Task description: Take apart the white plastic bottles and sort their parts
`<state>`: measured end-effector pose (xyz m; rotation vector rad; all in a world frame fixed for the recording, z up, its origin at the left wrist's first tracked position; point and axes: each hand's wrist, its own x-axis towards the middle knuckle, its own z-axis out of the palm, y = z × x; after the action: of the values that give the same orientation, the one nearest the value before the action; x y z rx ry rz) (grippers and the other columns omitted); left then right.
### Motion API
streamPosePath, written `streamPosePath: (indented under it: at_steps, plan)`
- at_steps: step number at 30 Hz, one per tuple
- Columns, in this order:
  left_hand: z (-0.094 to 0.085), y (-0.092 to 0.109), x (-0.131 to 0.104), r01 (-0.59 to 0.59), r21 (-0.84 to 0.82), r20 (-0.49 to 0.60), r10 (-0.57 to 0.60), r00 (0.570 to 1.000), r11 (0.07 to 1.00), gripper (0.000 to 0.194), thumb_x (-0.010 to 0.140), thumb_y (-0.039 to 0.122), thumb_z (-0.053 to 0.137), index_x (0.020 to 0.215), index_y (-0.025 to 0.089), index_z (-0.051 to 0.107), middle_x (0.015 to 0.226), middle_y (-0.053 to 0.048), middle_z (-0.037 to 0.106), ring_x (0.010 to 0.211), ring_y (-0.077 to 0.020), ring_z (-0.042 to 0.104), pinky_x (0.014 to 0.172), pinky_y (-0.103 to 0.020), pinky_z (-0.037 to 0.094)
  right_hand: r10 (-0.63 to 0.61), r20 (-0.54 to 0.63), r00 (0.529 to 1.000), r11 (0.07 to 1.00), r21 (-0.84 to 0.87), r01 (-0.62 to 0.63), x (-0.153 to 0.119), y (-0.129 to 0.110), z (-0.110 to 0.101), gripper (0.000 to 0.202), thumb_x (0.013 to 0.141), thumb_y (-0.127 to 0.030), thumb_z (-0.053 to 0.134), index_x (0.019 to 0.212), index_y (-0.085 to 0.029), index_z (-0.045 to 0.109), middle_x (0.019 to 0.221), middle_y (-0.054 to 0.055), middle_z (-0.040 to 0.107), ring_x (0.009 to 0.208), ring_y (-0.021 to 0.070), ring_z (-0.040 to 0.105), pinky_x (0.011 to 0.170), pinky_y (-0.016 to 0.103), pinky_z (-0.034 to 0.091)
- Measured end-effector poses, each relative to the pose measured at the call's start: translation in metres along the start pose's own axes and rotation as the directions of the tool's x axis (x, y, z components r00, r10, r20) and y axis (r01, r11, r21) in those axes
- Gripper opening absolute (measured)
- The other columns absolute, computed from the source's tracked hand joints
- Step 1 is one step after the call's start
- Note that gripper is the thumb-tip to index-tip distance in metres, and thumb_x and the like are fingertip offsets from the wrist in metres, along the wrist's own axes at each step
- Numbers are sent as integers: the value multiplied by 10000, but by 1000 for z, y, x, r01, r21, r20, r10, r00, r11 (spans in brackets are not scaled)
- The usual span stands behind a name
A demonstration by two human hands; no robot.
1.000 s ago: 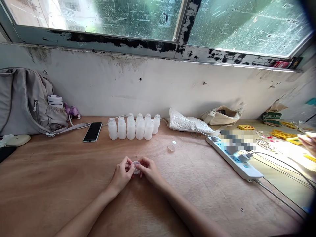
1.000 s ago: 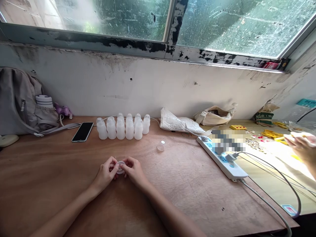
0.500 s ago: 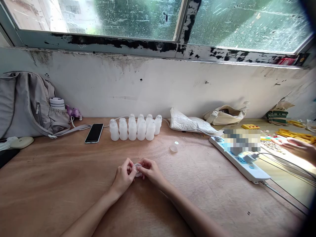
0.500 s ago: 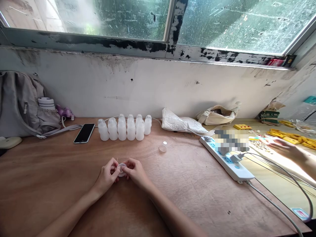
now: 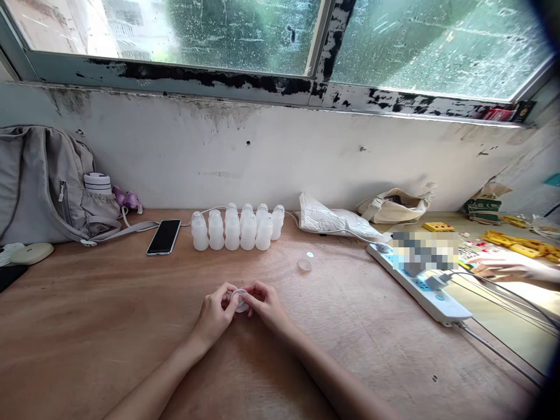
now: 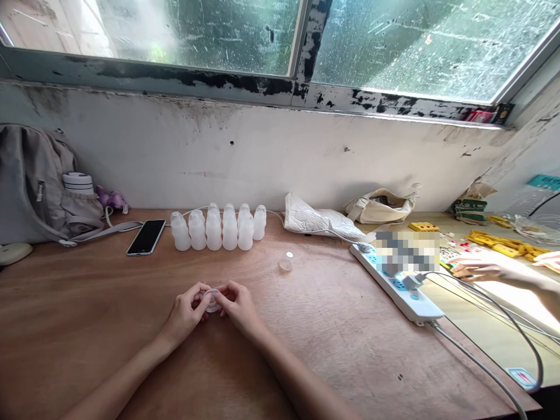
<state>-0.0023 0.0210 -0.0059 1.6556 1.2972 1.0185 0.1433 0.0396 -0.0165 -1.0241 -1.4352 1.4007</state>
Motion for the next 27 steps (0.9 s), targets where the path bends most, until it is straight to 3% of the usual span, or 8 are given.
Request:
streamPosePath:
  at_steps: [20,27]
  plan:
    - [1,-3,-3,21,3,1,-21,1000,1000,134,785,305,435,700,204,409,502,49,537,370,-98,477,380,-184,357,8,63,998,995,-96,-2,1,-5,-1,183,722,-312,577,715,-130,595,599,-12,555,448,78,479,411,199,401]
    - [2,-2,-4,-9,157,-26,13,1000,988,94,779,283,439,726,206,442,505,45,553,419,-114,523,444,-199,385,-138,-41,990,941,-318,118,-4,-12,5,99,732,-228,549,694,-151,599,566,-16,542,522,96,496,504,209,419]
